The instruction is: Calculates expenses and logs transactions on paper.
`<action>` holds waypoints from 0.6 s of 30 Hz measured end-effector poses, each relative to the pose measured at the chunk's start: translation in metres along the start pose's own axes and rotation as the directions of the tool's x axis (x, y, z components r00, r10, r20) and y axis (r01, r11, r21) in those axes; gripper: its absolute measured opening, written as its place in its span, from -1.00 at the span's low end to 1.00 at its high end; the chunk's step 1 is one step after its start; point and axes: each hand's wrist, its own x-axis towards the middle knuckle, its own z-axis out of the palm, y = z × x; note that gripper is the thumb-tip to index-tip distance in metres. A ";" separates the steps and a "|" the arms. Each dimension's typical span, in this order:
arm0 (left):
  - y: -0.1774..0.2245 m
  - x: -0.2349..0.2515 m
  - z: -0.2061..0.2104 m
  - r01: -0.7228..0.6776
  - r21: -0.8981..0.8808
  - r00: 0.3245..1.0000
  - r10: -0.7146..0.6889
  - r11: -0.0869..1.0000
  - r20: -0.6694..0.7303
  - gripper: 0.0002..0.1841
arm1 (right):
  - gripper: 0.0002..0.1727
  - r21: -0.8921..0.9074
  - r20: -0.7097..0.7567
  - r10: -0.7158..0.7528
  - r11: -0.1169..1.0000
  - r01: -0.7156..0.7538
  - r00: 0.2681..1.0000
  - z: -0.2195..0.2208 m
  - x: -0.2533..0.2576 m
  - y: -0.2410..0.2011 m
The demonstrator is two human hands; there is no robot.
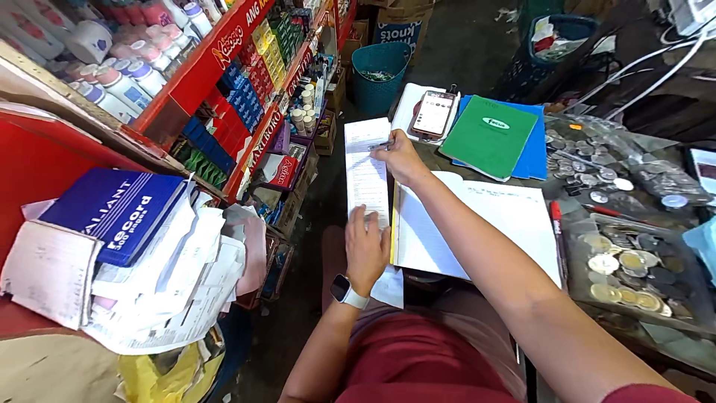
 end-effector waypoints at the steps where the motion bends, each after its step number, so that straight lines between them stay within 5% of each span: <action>1: -0.005 0.005 -0.005 0.036 -0.039 0.995 -0.040 0.999 -0.097 -0.67 | -0.46 0.045 -0.004 0.009 0.999 -0.009 1.000 0.002 -0.003 -0.003; 3: -0.017 0.018 -0.016 0.111 -0.165 0.971 -0.143 0.980 -0.190 -0.68 | -0.47 0.100 0.005 0.020 0.995 -0.021 1.000 0.005 -0.010 -0.009; 6: -0.035 0.035 -0.028 0.187 -0.492 0.969 -0.242 0.850 -0.050 -0.53 | -0.47 0.165 0.018 0.022 0.986 -0.025 1.000 0.010 -0.020 -0.018; 10: -0.042 0.043 -0.034 0.173 -0.691 0.981 -0.184 0.702 0.059 -0.54 | -0.49 0.227 -0.012 0.004 0.974 -0.001 1.000 0.011 -0.028 -0.029; 14: -0.033 0.040 -0.039 0.114 -0.683 0.992 -0.043 0.722 0.119 -0.62 | -0.48 0.274 -0.104 0.021 0.962 0.008 0.994 0.008 -0.033 -0.035; 16: -0.029 0.038 -0.040 0.111 -0.669 0.987 -0.005 0.735 0.158 -0.57 | -0.57 0.146 -0.116 -0.036 0.988 0.053 0.993 0.000 -0.040 -0.030; 18: -0.028 0.038 -0.043 0.148 -0.677 0.980 -0.016 0.721 0.197 -0.46 | -0.60 -0.169 -0.079 -0.140 0.978 0.125 0.987 -0.019 -0.058 -0.025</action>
